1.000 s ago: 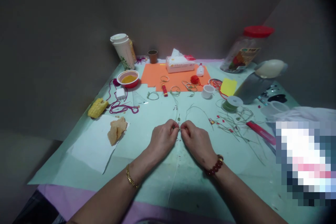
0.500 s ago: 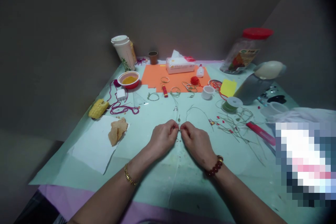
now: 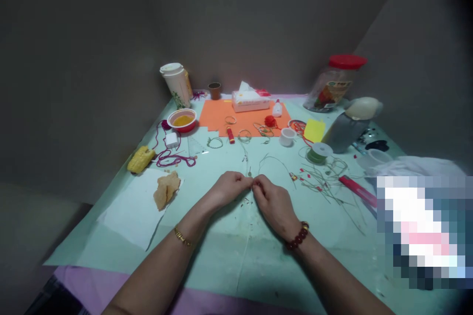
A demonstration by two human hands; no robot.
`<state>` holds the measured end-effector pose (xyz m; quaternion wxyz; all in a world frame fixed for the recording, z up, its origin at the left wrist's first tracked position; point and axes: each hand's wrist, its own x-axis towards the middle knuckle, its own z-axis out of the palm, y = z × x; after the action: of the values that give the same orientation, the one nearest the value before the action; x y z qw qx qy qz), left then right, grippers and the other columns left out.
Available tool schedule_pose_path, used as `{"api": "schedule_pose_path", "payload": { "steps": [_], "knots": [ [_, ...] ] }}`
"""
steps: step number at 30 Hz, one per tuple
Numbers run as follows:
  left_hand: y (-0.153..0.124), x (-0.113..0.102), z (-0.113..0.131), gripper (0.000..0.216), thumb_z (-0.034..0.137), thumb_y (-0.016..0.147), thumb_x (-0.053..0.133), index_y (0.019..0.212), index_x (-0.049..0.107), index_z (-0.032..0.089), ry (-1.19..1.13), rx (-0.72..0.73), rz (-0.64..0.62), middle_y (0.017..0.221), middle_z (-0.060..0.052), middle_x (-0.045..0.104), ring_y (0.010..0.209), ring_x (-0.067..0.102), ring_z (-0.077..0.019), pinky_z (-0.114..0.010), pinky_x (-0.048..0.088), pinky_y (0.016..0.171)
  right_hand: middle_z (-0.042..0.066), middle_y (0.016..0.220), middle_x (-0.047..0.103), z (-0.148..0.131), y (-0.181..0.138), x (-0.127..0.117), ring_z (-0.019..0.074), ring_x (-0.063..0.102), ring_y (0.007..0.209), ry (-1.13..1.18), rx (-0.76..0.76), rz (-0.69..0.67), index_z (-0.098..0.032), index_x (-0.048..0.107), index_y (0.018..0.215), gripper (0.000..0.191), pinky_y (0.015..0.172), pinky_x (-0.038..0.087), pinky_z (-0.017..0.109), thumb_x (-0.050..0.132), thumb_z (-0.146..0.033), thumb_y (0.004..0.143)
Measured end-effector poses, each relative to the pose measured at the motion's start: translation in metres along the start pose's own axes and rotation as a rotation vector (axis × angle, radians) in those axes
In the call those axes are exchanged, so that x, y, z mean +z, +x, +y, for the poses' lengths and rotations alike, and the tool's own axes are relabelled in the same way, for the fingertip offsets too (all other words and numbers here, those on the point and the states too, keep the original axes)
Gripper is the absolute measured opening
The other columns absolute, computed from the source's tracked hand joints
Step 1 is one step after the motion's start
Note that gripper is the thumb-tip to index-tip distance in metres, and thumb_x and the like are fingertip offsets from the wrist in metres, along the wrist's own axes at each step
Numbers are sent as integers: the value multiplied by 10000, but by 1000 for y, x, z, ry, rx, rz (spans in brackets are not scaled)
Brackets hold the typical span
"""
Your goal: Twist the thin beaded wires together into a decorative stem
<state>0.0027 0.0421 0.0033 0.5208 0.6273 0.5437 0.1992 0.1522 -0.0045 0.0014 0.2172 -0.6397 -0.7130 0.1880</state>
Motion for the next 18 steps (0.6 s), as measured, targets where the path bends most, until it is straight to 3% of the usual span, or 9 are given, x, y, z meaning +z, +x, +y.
{"api": "schedule_pose_path", "payload": {
  "steps": [5,10,12,14,16,18],
  "knots": [
    [4,1,-3,259,394,694,552,655,559,138,-45,-7,-42,535,46,387,508,303,-80,-231,224,480,10,640,602,2,1,-2,170,529,582,-50,-18,75,-205,585,855,211,559,314,277,395,-275,914],
    [5,0,-3,246,377,686,547,603,517,147,-46,-4,-49,515,51,352,494,287,-74,-231,213,473,121,1005,640,-2,-4,-14,266,538,985,53,-83,370,-179,609,858,169,830,418,393,449,-231,852],
    [6,0,-5,251,385,687,550,607,511,150,-61,-5,-59,510,54,344,487,281,-73,-233,203,467,103,910,640,-11,-11,-15,244,576,873,276,87,299,-181,592,863,146,750,467,383,492,-284,833],
    [6,-1,-6,255,390,691,552,612,506,153,-83,7,-74,511,55,345,487,280,-72,-234,199,465,53,770,614,-22,-18,-13,192,584,669,598,346,100,-186,557,921,191,546,474,313,531,-341,813],
    [7,-1,-8,252,388,696,551,621,511,151,-109,23,-87,516,52,357,492,286,-73,-233,204,467,11,708,590,-35,-24,-10,146,546,537,900,544,-86,-188,508,1008,287,407,412,248,560,-370,792],
    [7,-1,-8,247,383,694,558,626,526,147,-118,26,-89,519,49,372,497,294,-74,-231,211,468,-32,624,545,-45,-31,-9,95,450,428,1069,631,-190,-185,487,1000,294,344,332,200,557,-382,793]
  ]
}}
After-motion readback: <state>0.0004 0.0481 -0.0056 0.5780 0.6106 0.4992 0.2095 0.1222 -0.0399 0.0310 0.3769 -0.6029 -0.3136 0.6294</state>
